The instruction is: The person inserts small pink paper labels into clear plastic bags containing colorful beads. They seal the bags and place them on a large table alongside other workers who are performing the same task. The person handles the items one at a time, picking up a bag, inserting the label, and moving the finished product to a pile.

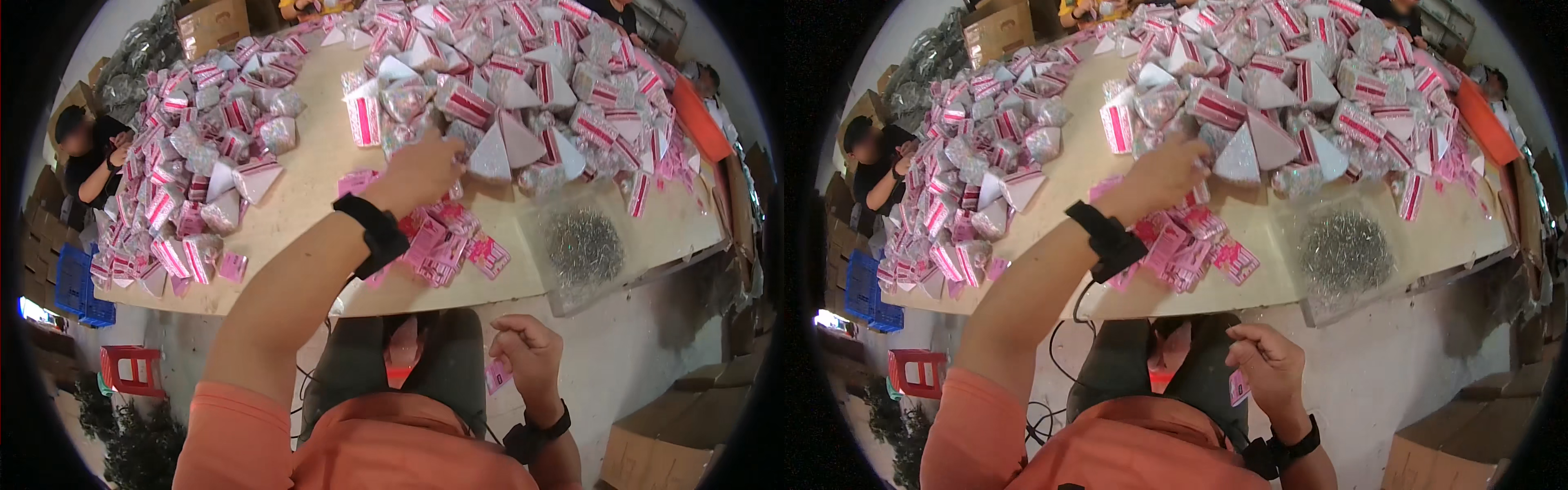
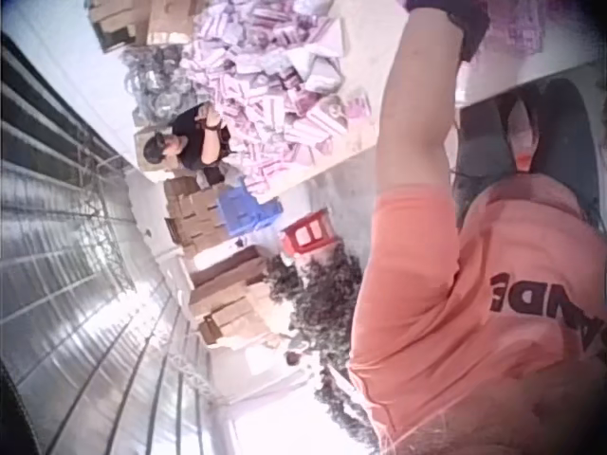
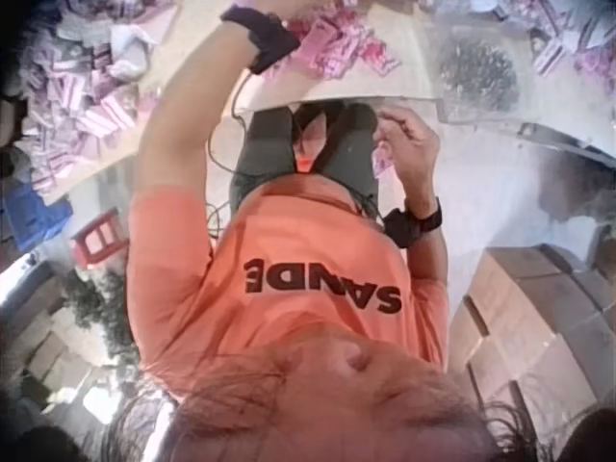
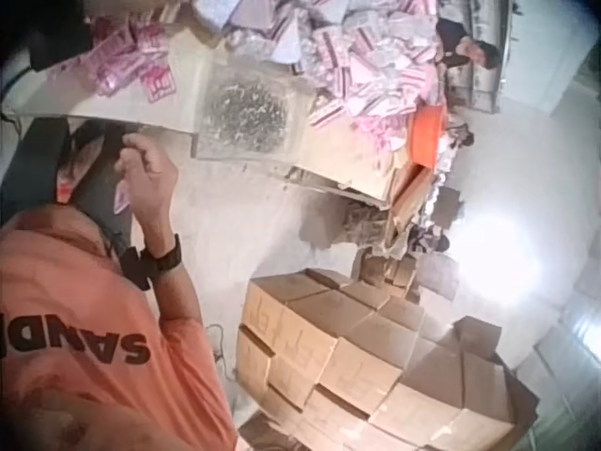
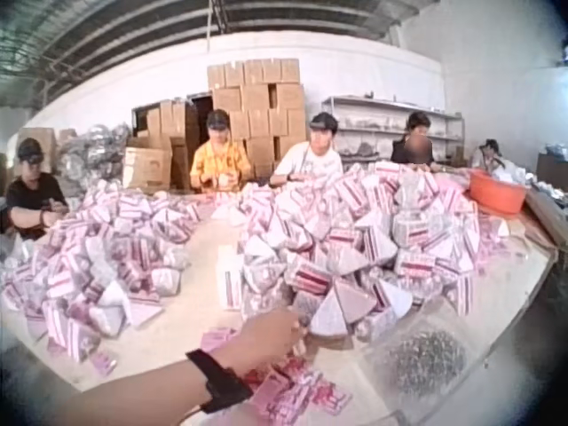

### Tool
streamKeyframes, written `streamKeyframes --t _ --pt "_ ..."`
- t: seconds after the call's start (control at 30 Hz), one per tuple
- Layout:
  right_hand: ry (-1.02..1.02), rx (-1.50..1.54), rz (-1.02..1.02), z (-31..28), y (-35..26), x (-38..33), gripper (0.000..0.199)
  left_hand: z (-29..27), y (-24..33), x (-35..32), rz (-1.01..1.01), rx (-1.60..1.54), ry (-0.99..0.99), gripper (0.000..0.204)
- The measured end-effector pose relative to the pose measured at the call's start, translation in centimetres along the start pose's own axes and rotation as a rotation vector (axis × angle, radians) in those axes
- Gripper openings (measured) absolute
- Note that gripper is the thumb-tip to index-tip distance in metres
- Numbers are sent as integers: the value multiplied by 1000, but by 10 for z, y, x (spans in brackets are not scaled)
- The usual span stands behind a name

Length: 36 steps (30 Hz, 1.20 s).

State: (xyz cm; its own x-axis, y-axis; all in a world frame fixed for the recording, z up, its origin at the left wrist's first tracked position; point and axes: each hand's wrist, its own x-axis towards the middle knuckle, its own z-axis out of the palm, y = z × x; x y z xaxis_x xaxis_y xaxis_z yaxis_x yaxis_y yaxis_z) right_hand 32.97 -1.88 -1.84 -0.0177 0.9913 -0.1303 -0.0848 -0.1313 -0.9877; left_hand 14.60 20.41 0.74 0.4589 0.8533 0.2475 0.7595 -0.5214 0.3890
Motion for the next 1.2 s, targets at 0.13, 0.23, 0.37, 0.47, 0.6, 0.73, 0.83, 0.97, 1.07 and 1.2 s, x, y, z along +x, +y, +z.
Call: streamKeyframes --t 0.13,0.23,0.37,0.47,0.6,0.73,0.83,0.97,1.07,1.2 --pt "-11 -76 15 -1 -6 0 14 -14 -15 -12 -24 -144 207 26" --pt "-6 -41 14 -1 -9 1 15 -33 -17 -29 -166 -692 215 18" --pt "-29 -20 18 9 -9 3 15 -57 -7 -64 -228 -1078 324 18" --pt "-48 -29 -1 23 -11 2 15 -67 3 -92 -214 -1359 456 20" --pt "-87 -8 -23 38 -19 3 15 -71 4 -137 -162 -1454 452 56" --pt "-130 5 -93 54 -37 3 16 -66 17 -176 -297 -1706 517 71" --pt "-143 -40 -115 66 -48 1 16 -52 5 -208 -376 -1864 356 73" --pt "-176 -104 -134 90 -57 3 15 -39 5 -226 -355 -1830 338 70" --pt "-208 -209 -315 111 -63 5 13 -54 15 -229 -375 -1724 386 75" --pt "-266 -427 -496 131 -73 9 18 -59 18 -229 -291 -1545 506 80"
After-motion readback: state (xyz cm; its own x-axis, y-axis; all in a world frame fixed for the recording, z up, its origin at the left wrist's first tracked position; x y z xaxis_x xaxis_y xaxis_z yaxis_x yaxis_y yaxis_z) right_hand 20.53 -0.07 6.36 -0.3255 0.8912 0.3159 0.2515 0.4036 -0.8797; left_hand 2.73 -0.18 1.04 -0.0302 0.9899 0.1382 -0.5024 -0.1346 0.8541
